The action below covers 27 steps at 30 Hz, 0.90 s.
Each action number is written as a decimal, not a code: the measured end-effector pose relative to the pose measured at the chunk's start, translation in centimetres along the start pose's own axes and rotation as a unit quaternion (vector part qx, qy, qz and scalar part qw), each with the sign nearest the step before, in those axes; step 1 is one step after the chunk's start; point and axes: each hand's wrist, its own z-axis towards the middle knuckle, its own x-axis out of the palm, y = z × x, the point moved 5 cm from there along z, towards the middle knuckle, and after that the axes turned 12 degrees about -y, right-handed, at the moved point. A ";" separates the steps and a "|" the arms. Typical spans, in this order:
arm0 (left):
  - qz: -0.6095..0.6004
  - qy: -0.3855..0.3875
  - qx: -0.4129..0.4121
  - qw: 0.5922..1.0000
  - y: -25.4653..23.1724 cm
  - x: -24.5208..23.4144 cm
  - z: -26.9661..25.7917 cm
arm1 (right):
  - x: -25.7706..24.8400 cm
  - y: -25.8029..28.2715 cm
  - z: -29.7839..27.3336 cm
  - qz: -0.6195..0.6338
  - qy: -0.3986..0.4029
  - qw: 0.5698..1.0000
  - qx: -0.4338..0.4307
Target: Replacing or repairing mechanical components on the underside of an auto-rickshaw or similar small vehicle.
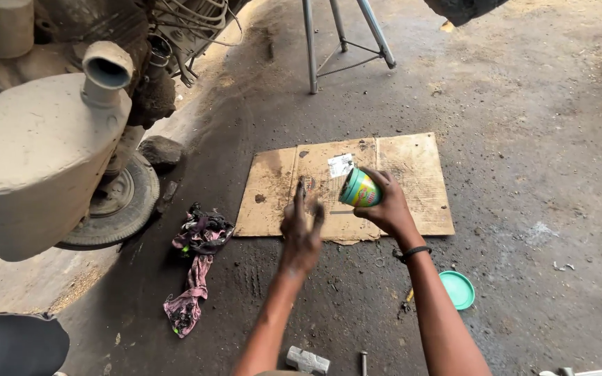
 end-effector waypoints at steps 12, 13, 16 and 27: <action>-0.183 0.071 -0.163 0.967 -3.0 -0.8 -1.9 | 1.1 2.2 0.9 0.059 -0.028 0.998 -0.020; -0.219 0.090 -0.196 0.952 -3.7 -1.7 -2.0 | 0.6 2.2 1.2 0.047 -0.016 0.999 -0.006; -0.230 0.057 -0.219 0.946 -0.9 -1.5 0.9 | 0.9 1.8 1.1 0.056 0.004 0.998 0.025; 0.208 0.003 0.199 0.958 -2.3 -5.1 3.4 | 3.7 7.3 4.8 -0.063 0.080 0.983 -0.152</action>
